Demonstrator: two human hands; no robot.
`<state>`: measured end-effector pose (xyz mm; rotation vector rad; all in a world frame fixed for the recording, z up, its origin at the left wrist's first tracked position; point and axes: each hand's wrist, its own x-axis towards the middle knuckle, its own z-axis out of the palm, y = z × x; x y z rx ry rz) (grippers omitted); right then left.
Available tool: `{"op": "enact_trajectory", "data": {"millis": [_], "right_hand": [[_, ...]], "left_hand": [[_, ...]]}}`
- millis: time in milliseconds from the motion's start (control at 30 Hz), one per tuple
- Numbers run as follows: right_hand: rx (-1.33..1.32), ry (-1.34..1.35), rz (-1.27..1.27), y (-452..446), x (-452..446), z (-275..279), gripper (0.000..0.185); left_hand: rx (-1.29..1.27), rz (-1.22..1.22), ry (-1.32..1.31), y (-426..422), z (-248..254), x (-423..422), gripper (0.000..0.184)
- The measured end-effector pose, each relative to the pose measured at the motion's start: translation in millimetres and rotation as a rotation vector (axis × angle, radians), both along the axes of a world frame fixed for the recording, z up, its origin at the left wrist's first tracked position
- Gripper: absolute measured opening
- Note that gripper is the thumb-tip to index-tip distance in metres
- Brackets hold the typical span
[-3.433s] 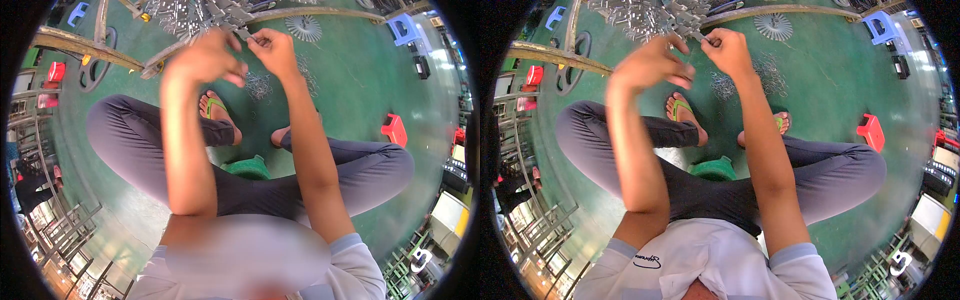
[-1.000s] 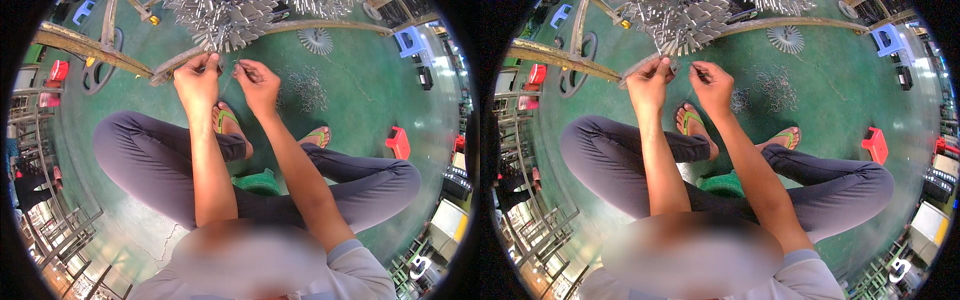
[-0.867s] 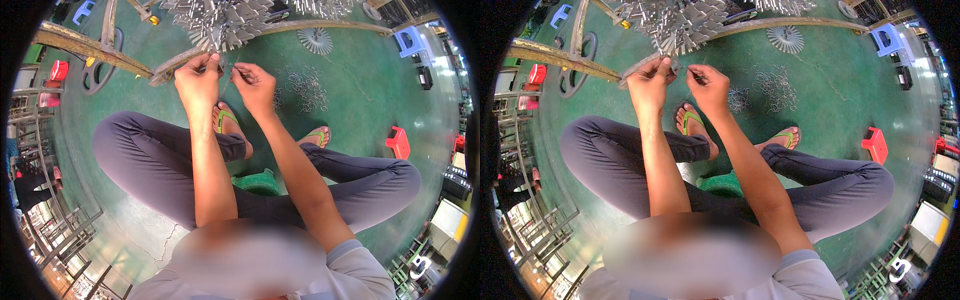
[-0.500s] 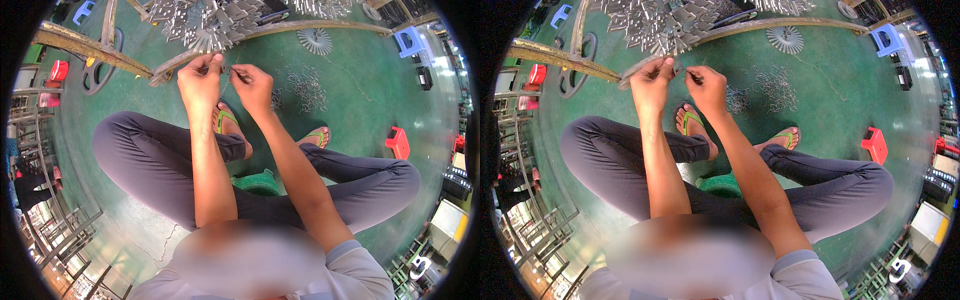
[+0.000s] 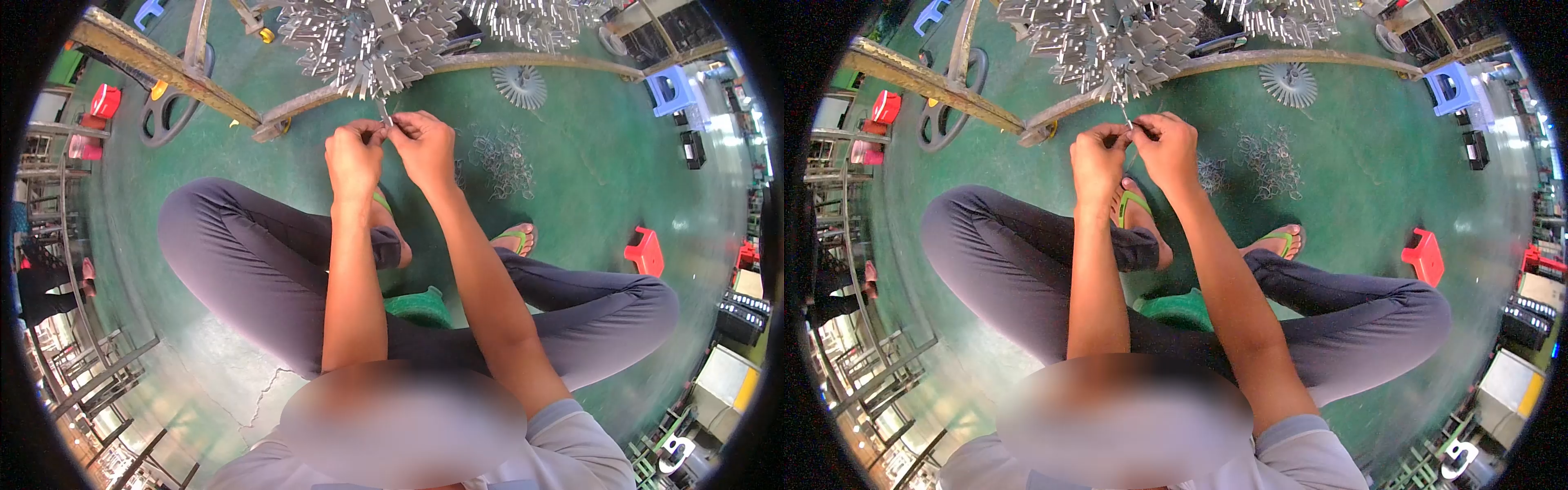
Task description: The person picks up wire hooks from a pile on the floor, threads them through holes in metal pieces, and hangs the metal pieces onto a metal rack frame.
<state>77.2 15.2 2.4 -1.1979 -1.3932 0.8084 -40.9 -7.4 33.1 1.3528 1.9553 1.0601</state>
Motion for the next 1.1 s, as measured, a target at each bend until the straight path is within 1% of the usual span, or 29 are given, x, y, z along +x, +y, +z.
{"op": "enact_trajectory", "data": {"millis": [67, 167, 200, 233, 300, 400, 433, 533, 600, 633, 733, 767, 900, 1000, 1067, 1100], "right_hand": [[0.035, -0.119, 0.019, 4.8, 5.2, 5.0, 0.016], [0.036, -0.266, 0.063, 6.2, 10.8, 31.9, 0.018], [0.028, -0.310, 0.081, 6.3, 11.8, 40.3, 0.020], [0.027, -0.367, 0.097, 9.9, 13.0, 40.8, 0.023], [0.021, -0.482, 0.125, 20.2, 15.6, 41.2, 0.029], [-0.009, -0.508, 0.055, 31.3, 10.8, 44.2, 0.026], [-0.056, -0.536, 0.034, 31.9, 9.8, 47.6, 0.025], [-0.157, -0.579, -0.020, 36.6, 6.2, 56.9, 0.021], [-0.178, -0.557, -0.043, 39.2, 6.2, 58.5, 0.019], [-0.172, -0.569, -0.040, 43.0, 6.3, 56.1, 0.018], [-0.170, -0.590, -0.032, 51.5, 3.0, 54.9, 0.017], [-0.176, -0.590, -0.027, 53.8, 1.8, 56.0, 0.017], [-0.226, -0.680, -0.078, 59.9, -2.4, 64.0, 0.019], [-0.153, -0.687, -0.118, 62.9, -0.9, 55.7, 0.024], [-0.114, -0.642, -0.098, 64.5, 1.5, 49.8, 0.024], [-0.096, -0.619, -0.084, 64.4, 1.9, 49.3, 0.024]], "left_hand": [[0.020, 0.012, -0.005, 2.5, -6.3, 4.2, 0.016], [0.040, 0.020, -0.029, 8.3, -10.1, 12.4, 0.016], [0.046, 0.022, -0.039, 10.6, -11.6, 13.7, 0.017], [0.051, 0.017, 0.019, 13.1, -12.8, 13.8, 0.024], [0.061, 0.035, 0.010, 17.0, -13.0, 16.3, 0.025], [0.052, 0.060, 0.009, 25.2, -11.4, 23.1, 0.026], [0.043, 0.071, 0.012, 27.3, -11.4, 24.1, 0.026], [-0.045, 0.023, -0.082, 35.5, -26.0, 19.2, 0.033], [-0.142, 0.140, -0.486, 45.2, -50.6, 12.5, 0.044], [-0.187, 0.197, -0.690, 49.9, -54.2, 9.5, 0.052], [-0.027, 0.255, -1.196, 62.0, -60.9, 1.3, 0.061], [-0.006, 0.177, -1.330, 68.7, -65.5, -3.8, 0.045], [-0.022, 0.229, -1.375, 95.1, -85.0, -7.4, 0.034], [-0.058, 0.228, -1.358, 100.9, -88.4, -9.4, 0.029], [-0.086, 0.217, -1.325, 102.7, -86.8, -10.4, 0.028], [-0.075, 0.214, -1.349, 102.4, -85.4, -9.5, 0.028]]}}
